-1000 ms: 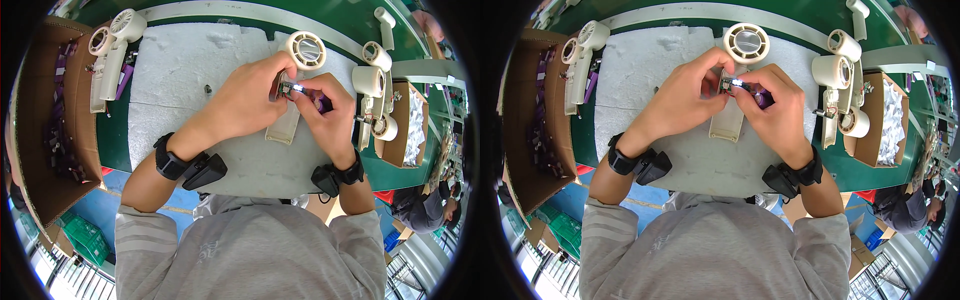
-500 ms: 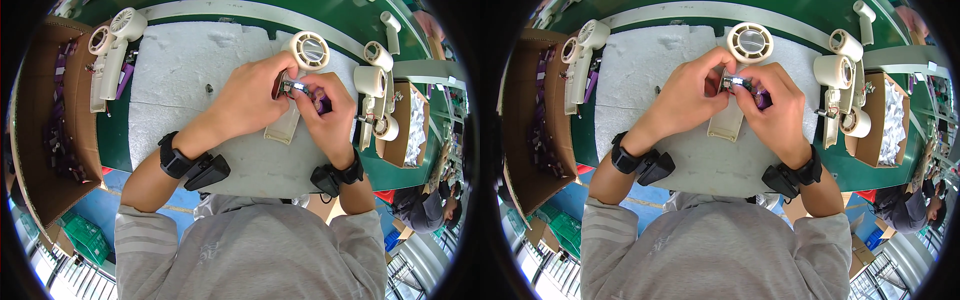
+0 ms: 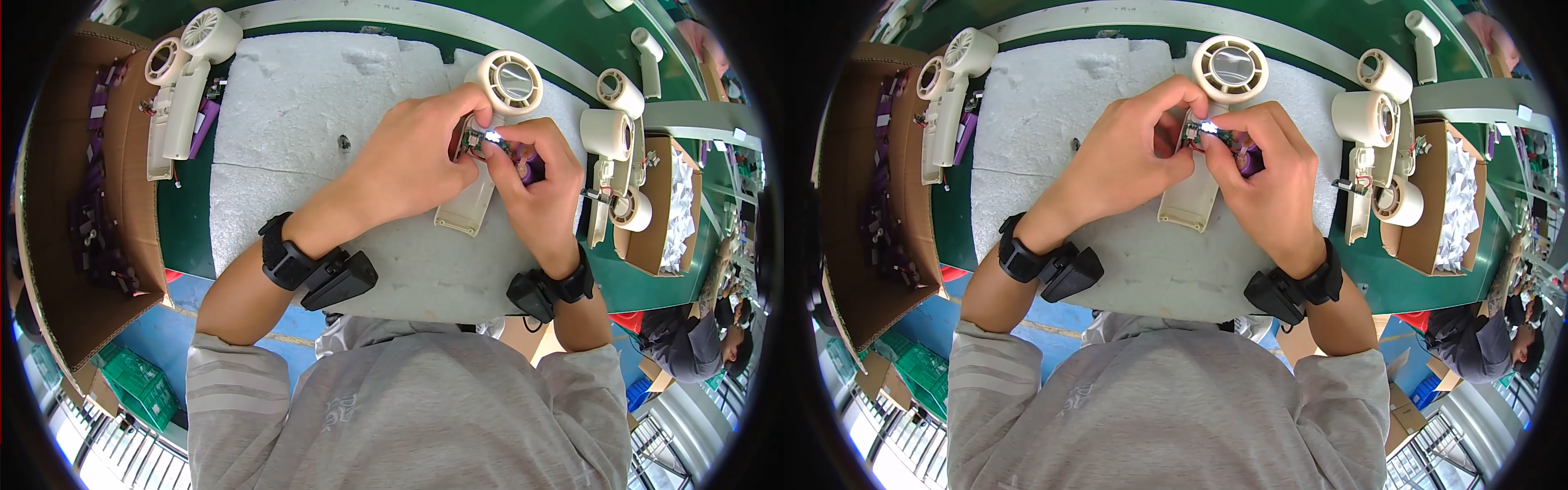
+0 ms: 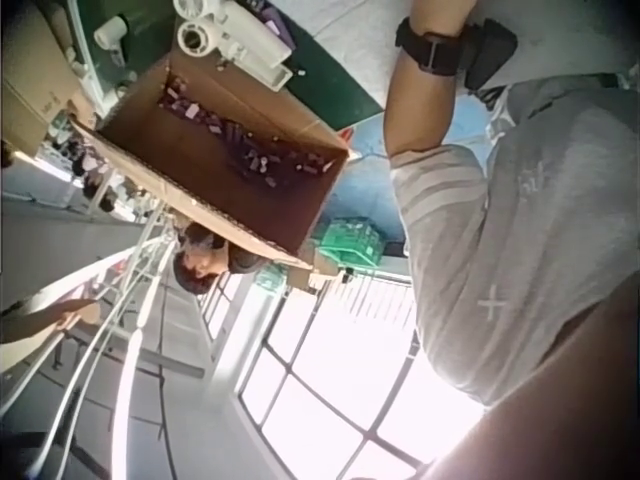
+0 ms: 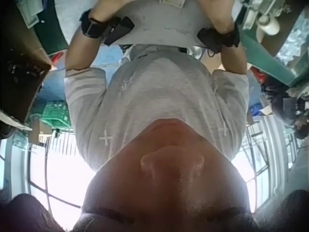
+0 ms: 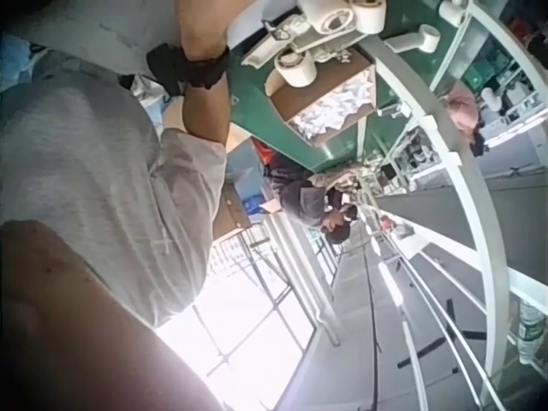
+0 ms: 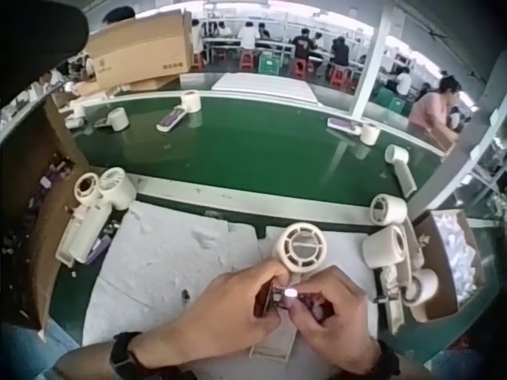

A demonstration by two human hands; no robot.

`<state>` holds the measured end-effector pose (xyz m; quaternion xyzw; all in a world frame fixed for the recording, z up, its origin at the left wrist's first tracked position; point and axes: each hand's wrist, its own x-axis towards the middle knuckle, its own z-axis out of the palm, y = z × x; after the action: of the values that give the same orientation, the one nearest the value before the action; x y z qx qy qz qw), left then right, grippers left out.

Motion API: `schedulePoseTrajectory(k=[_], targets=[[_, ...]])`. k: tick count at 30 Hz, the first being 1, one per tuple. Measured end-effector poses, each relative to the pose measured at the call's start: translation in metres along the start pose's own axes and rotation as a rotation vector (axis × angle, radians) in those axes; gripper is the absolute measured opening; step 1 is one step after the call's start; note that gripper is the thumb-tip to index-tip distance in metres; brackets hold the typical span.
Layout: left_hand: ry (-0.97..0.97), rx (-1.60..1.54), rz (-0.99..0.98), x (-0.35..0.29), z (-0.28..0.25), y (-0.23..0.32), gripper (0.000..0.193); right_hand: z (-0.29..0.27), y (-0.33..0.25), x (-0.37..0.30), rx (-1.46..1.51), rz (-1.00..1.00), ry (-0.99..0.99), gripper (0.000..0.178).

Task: Assembling electronic devices by inserting circuit boards and batteries into plastic casings.

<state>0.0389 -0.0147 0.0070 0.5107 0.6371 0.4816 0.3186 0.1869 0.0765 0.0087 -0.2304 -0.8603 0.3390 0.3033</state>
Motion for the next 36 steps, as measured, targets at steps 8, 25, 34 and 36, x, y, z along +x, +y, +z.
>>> schedulePoseTrajectory(k=[8, 25, 34, 36], targets=[[0.003, 0.001, 0.011, 0.000, 0.000, -0.001, 0.028, -0.001, -0.001, 0.000, 0.015, 0.041, -0.019, 0.015], [-0.132, -0.142, -0.029, 0.007, -0.016, -0.010, 0.020, -0.005, -0.002, 0.001, -0.011, 0.052, -0.006, 0.016], [-0.260, 0.049, 0.153, 0.009, -0.023, -0.006, 0.025, -0.023, -0.012, 0.008, 0.070, 0.305, -0.287, 0.026], [-0.248, 0.057, 0.133, 0.008, -0.024, -0.006, 0.026, -0.029, -0.011, 0.009, 0.150, 0.401, -0.390, 0.028]])
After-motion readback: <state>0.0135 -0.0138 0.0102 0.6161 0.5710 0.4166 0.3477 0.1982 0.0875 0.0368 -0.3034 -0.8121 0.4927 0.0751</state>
